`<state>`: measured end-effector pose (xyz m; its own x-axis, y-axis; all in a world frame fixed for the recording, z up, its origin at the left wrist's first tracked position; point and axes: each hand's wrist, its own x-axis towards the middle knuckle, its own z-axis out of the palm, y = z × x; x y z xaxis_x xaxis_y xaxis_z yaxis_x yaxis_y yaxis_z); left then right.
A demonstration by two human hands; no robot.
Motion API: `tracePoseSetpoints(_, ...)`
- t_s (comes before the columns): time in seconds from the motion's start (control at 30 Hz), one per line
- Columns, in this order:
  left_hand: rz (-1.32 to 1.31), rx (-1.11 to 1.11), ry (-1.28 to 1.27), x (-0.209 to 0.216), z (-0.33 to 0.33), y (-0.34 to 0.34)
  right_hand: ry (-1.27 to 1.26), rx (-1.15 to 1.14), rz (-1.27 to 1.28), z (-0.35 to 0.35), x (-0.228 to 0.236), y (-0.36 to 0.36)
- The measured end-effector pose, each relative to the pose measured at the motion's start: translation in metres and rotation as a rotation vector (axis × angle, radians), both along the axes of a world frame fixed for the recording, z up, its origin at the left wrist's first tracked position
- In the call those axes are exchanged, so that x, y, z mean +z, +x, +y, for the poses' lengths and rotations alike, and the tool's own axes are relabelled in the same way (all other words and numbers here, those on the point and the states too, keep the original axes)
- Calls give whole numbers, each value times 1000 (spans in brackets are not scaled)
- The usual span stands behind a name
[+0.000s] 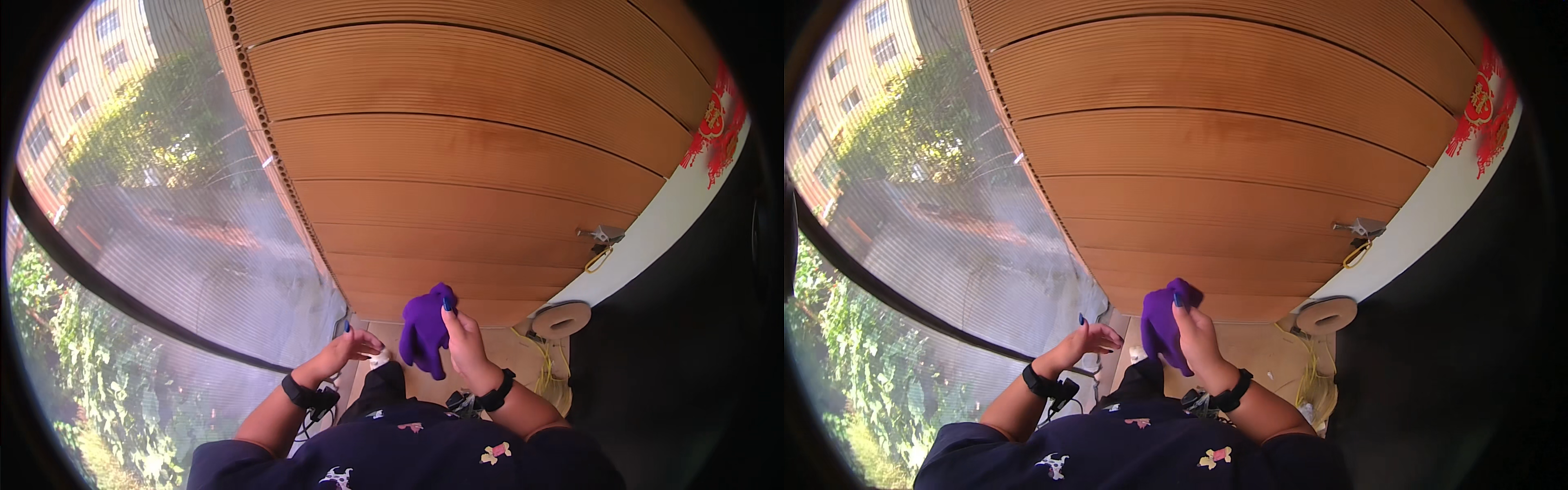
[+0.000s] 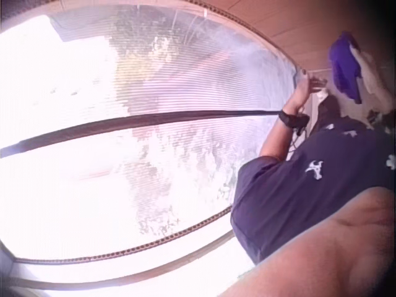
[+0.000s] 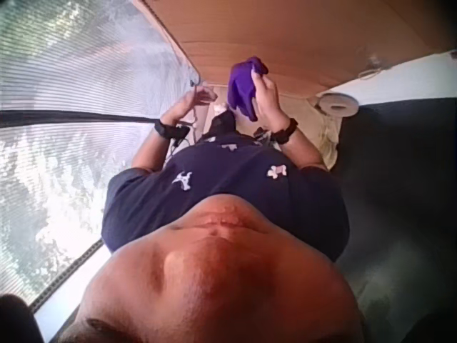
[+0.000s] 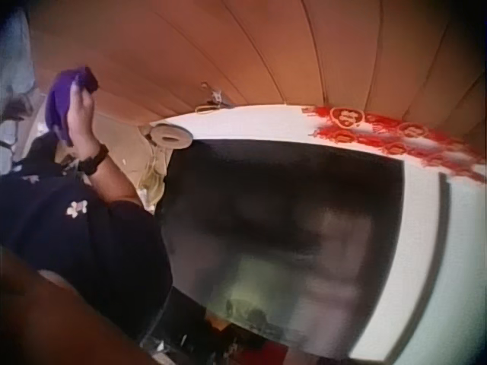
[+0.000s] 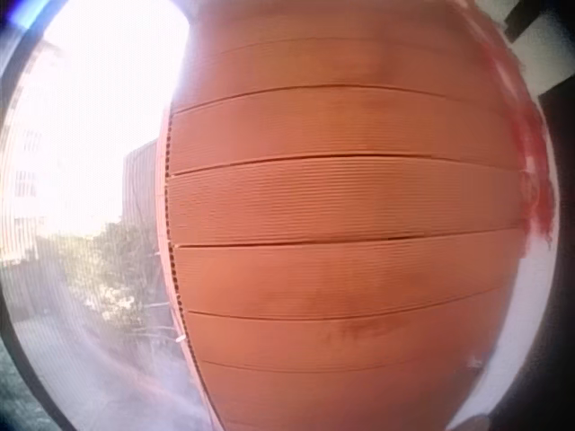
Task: The person wipes down the surface of a black refrigerator and the wooden frame of a glass door using a purple cloth.
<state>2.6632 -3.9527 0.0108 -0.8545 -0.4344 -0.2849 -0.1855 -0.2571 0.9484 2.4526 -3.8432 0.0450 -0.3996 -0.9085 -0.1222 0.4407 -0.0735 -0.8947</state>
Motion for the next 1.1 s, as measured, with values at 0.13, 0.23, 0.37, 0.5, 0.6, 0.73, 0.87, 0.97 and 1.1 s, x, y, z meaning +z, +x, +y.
tracePoseSetpoints(0.13, 173, -358, -56, 7, -36, -54, -76, 58, 230, -46, 29, -16)
tracePoseSetpoints(0.23, 265, -415, -72, 25, -63, -75, -203, 109, 289, -79, 65, -13)
tracePoseSetpoints(0.37, 291, -356, -279, 50, -116, -85, -372, -46, 503, -111, 72, -18)
tracePoseSetpoints(0.5, 344, -255, -310, 54, -131, -103, -395, -464, 861, -112, 68, -35)
tracePoseSetpoints(0.6, 435, -245, -323, 56, -128, -128, -359, -589, 1039, -97, 70, -66)
tracePoseSetpoints(0.73, 527, -252, -455, 75, -120, -176, -341, -701, 1130, -79, 80, -114)
tracePoseSetpoints(0.87, 548, -244, -452, 77, -103, -214, -324, -742, 1187, -65, 85, -162)
tracePoseSetpoints(0.97, 528, -235, -518, 80, -94, -231, -375, -735, 1174, -61, 92, -185)
tracePoseSetpoints(1.1, 456, -213, -531, 88, -83, -251, -414, -701, 992, -64, 97, -204)
